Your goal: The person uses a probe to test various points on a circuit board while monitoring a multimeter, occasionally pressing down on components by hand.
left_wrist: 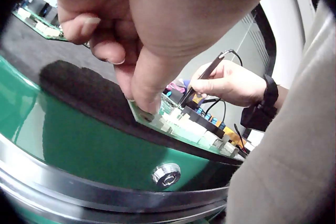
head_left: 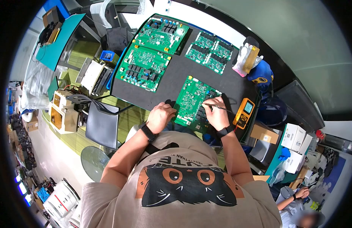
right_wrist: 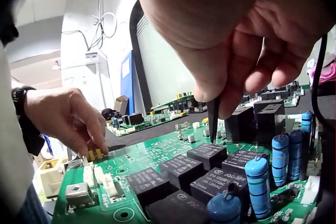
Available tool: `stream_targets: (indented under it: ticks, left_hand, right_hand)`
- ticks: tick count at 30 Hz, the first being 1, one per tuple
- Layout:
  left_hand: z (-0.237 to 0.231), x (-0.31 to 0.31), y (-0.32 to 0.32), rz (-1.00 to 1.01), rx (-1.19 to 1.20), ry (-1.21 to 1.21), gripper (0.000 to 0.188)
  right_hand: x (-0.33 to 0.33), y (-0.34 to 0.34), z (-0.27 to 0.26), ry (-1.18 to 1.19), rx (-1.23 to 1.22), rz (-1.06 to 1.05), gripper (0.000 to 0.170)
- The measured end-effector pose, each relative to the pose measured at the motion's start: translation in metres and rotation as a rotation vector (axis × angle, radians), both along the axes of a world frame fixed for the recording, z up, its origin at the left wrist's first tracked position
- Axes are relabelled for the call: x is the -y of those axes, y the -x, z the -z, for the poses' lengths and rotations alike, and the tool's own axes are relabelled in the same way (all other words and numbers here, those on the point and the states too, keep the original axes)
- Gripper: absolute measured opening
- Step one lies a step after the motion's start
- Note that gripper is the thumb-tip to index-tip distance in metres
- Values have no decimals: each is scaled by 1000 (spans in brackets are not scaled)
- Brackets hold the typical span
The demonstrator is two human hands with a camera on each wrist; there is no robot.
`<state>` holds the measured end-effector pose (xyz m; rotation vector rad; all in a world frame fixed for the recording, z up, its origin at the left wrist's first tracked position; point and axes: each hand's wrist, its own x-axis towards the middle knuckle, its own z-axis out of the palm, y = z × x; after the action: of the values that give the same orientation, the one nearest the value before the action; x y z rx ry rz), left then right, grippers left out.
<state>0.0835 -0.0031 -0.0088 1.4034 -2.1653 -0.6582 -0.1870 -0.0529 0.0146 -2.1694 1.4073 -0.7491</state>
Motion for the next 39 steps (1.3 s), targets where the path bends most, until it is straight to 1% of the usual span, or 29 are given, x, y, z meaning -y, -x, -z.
stream_targets:
  ticks: [4, 7, 17, 22, 32, 34, 39]
  left_hand:
    - [0, 0, 0, 4, 1, 2, 18]
    - [1, 0, 0, 5, 10, 6, 18]
    - [2, 2, -1, 17, 10, 14, 18]
    - [3, 1, -2, 23, -5, 12, 18]
    - [4, 0, -3, 20, -4, 5, 18]
    - [2, 0, -2, 23, 5, 1, 19]
    - [3, 0, -4, 29, 8, 13, 19]
  right_hand:
    - [1, 0, -3, 19, 2, -24, 3]
    - [0, 0, 1, 6, 17, 13, 2]
    - [1, 0, -1, 15, 6, -2, 2]
    - [8, 1, -1, 4, -34, -66, 3]
    - [7, 1, -2, 12, -33, -87, 5]
    - [5, -5, -11, 20, -8, -53, 6]
    - [-2, -13, -4, -26, 73, -4, 8]
